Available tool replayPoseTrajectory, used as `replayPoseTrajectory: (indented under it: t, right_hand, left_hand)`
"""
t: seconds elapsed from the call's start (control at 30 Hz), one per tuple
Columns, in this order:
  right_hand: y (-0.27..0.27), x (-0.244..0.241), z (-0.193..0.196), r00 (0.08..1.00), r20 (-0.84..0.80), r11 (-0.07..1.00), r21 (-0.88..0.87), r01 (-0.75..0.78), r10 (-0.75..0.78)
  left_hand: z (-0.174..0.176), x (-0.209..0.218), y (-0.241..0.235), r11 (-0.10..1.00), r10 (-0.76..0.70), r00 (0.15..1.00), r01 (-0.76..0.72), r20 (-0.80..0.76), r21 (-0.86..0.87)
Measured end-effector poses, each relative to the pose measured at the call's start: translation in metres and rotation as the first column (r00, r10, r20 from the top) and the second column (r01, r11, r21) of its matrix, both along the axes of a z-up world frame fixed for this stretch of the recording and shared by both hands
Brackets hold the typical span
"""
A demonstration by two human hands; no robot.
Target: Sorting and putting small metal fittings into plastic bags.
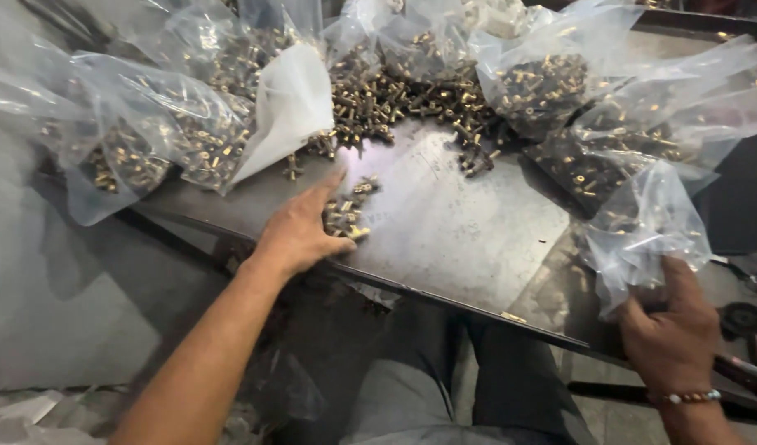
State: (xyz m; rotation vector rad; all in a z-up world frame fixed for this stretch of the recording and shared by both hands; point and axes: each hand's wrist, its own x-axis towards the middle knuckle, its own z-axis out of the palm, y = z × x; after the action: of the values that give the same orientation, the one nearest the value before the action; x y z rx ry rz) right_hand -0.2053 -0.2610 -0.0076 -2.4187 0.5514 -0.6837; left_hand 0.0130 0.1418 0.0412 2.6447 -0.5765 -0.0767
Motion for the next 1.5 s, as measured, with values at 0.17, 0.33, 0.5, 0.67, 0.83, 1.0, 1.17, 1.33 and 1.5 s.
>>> replayPoseTrajectory:
  t: [0.17,0.33,0.5,0.67,0.83,1.0,1.17,1.33,1.5]
  right_hand:
    - [0.001,0.000,0.001,0.997,-0.036,0.998,0.014,0.062,-0.062]
    - [-0.005,-0.001,-0.010,0.995,0.093,0.989,-0.145,-0.014,0.028]
    - [0.000,0.000,-0.005,0.999,0.042,0.999,-0.034,0.020,-0.019]
    - [0.002,0.002,-0.001,1.000,0.014,0.998,-0.060,0.021,-0.020]
    - [0.009,0.003,0.008,0.997,0.071,0.992,-0.124,-0.006,0.015]
    - [0.009,0.005,0.008,0.997,0.069,0.998,-0.058,-0.011,0.015]
    - [0.010,0.005,0.010,0.999,0.008,0.999,0.027,0.036,-0.037]
    - [0.008,0.005,0.006,0.998,0.008,0.997,0.047,0.060,-0.060]
    - [0.014,0.006,0.016,0.999,0.023,0.998,0.057,0.032,-0.033]
  left_hand:
    - [0.002,-0.005,-0.005,0.997,-0.073,0.997,0.073,-0.007,0.025]
    - [-0.015,0.002,0.018,0.993,-0.025,1.000,0.024,0.012,0.118]
    - [-0.003,-0.006,0.008,0.964,0.148,0.977,-0.178,0.154,0.198]
    - [0.003,-0.024,-0.036,0.994,-0.088,0.981,0.076,0.171,0.078]
    - [-0.035,-0.002,-0.059,0.967,-0.254,0.964,0.252,0.077,0.033]
    - [-0.023,0.023,-0.091,0.926,-0.358,0.870,0.378,0.339,0.009]
    - [-0.031,0.040,-0.115,0.892,-0.434,0.821,0.450,0.372,0.048]
    - [-0.028,0.019,-0.119,0.903,-0.430,0.872,0.416,0.235,0.106]
    - [-0.025,-0.006,-0.116,0.907,-0.420,0.870,0.414,0.258,0.080]
